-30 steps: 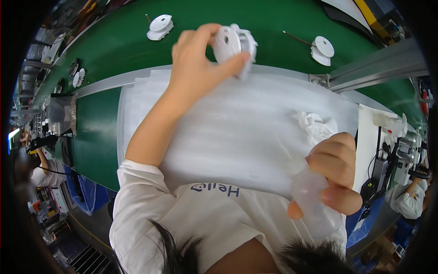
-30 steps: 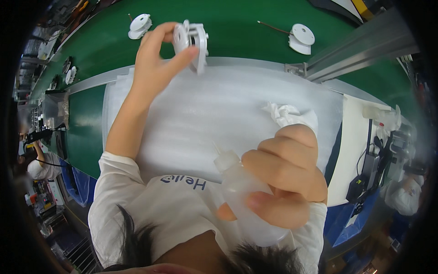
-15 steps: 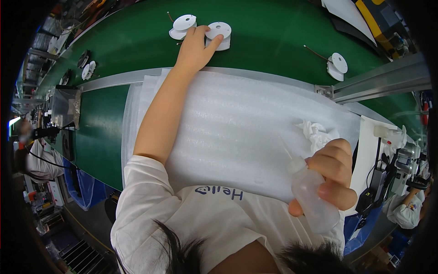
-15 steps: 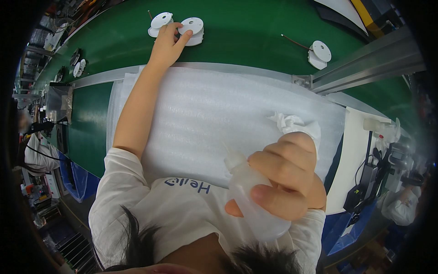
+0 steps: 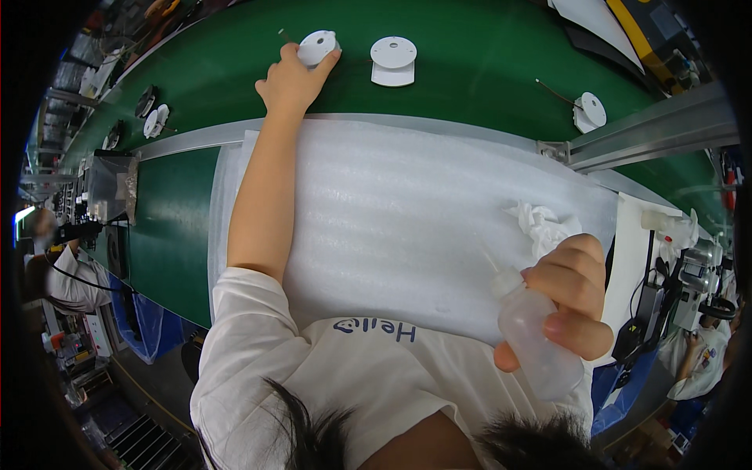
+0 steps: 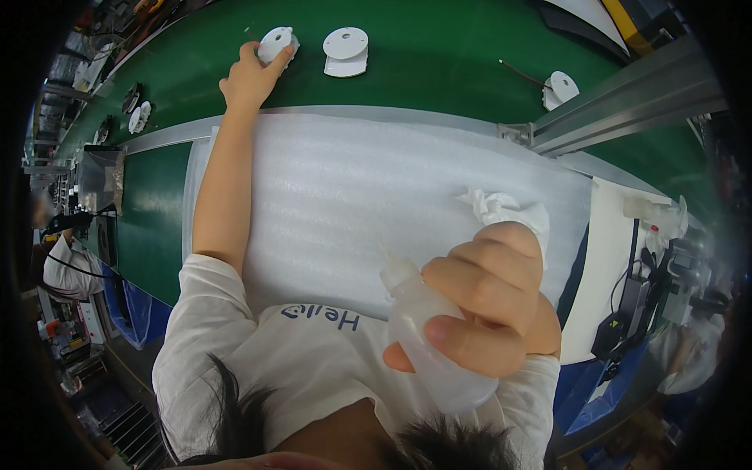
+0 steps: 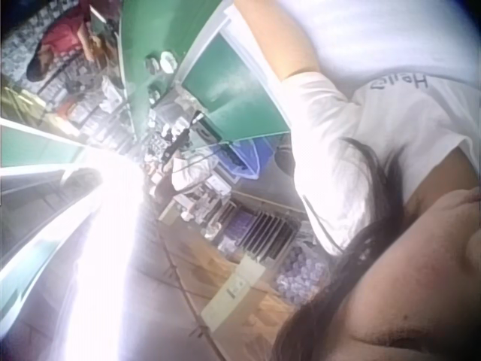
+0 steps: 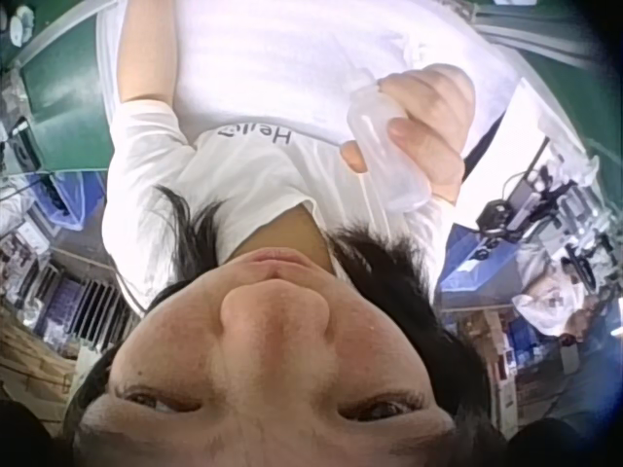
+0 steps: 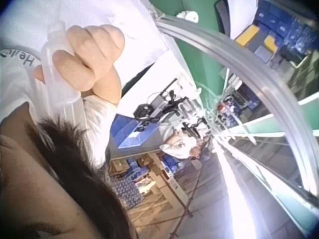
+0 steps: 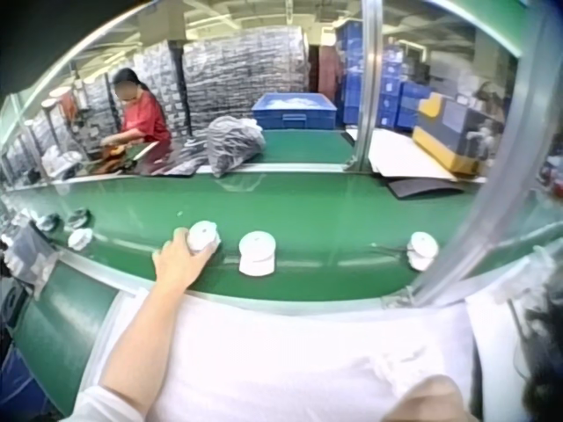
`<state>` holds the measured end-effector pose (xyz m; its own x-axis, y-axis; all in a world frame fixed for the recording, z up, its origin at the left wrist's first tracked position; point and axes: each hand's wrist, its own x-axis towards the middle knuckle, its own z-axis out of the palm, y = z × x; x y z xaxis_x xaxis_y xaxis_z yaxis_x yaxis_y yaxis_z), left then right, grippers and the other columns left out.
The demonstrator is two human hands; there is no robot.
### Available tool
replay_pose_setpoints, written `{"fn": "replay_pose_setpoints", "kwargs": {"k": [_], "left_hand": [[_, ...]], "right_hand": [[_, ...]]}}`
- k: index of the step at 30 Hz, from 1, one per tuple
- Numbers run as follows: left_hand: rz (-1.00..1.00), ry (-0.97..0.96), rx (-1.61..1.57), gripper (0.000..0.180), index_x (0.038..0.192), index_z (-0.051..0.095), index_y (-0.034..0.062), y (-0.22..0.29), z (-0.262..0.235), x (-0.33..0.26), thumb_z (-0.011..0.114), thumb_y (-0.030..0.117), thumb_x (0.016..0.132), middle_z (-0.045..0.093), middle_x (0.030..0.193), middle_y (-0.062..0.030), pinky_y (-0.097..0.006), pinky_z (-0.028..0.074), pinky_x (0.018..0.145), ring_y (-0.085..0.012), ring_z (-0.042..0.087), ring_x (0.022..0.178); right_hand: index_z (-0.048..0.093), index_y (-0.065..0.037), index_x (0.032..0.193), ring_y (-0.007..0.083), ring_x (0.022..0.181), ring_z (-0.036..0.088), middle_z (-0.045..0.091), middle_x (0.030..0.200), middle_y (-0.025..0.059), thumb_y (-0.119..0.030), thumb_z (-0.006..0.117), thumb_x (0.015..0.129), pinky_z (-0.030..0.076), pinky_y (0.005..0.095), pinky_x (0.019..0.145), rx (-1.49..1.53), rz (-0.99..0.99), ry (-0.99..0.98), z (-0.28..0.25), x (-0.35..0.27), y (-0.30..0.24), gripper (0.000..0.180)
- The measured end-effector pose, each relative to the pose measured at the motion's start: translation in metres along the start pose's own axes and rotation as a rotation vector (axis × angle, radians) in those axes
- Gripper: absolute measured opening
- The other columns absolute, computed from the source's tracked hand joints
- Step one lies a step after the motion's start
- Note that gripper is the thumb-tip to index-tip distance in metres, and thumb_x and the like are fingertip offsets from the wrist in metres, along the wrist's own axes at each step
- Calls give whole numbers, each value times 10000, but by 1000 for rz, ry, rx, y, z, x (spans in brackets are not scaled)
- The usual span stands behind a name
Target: Apply cleaning or adhesive liquid to plastic components and wipe with a cloth on an assembly line.
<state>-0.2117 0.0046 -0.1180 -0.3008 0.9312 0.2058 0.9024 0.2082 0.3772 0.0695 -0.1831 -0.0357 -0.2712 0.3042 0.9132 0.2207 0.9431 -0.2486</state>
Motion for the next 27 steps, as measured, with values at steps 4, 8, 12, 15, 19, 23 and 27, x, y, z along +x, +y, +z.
{"fn": "replay_pose_setpoints", "kwargs": {"k": [4, 8, 12, 15, 19, 23, 27], "left_hand": [[-97, -54, 36, 780, 1191, 436, 46, 0, -1, -1, 563, 601, 658, 615, 925, -105, -398, 322, 825, -265, 571, 926], [-3, 183, -203, 780, 1195, 420, 9, -8, 2, 7, 639, 503, 634, 589, 987, -139, -363, 418, 781, -240, 578, 903], [50, 216, -596, 725, 1181, 420, -4, 24, -23, -19, 710, 328, 606, 571, 1009, -138, -318, 458, 756, -211, 574, 880], [620, 340, -912, 661, 1122, 443, 1, 52, -35, -49, 747, 161, 558, 570, 981, -129, -298, 460, 759, -202, 568, 865], [1198, 251, -940, 587, 1094, 446, 13, 74, -43, -85, 721, 67, 578, 567, 956, -137, -279, 465, 703, -268, 566, 844], [1206, -334, -896, 306, 973, 454, 13, 82, -50, -108, 577, -19, 695, 547, 915, -210, -354, 435, 480, -336, 543, 750], [1546, 80, -688, 231, 899, 436, 13, 84, -49, -118, 556, 35, 703, 549, 875, -214, -342, 421, 450, -335, 544, 724]], "right_hand": [[427, -112, 901, 140, 479, 411, 522, 677, 67, -348, 690, 691, 268, 254, 443, 7, 0, 7, 1, 0, 0, 412], [432, -109, 900, 140, 476, 406, 523, 677, 69, -347, 687, 692, 266, 255, 443, 1, -5, 6, -1, 4, -3, 406], [427, -109, 894, 142, 460, 400, 531, 672, 78, -355, 687, 693, 259, 263, 439, -22, -10, 83, 1, -1, 1, 411], [414, -112, 891, 146, 449, 402, 543, 674, 89, -364, 688, 694, 253, 269, 432, -8, 11, 147, -2, 0, 0, 421], [403, -116, 893, 150, 449, 412, 551, 682, 96, -373, 688, 695, 252, 272, 426, -22, 0, 218, -8, 3, -5, 432], [287, -125, 979, 197, 523, 432, 490, 757, 112, -532, 568, 747, 318, 320, 486, -119, 43, 43, -15, 1, -8, 546], [291, -120, 1030, 202, 520, 431, 496, 789, 128, -522, 564, 751, 315, 328, 484, -148, 128, 29, -13, 4, -13, 560]]}}
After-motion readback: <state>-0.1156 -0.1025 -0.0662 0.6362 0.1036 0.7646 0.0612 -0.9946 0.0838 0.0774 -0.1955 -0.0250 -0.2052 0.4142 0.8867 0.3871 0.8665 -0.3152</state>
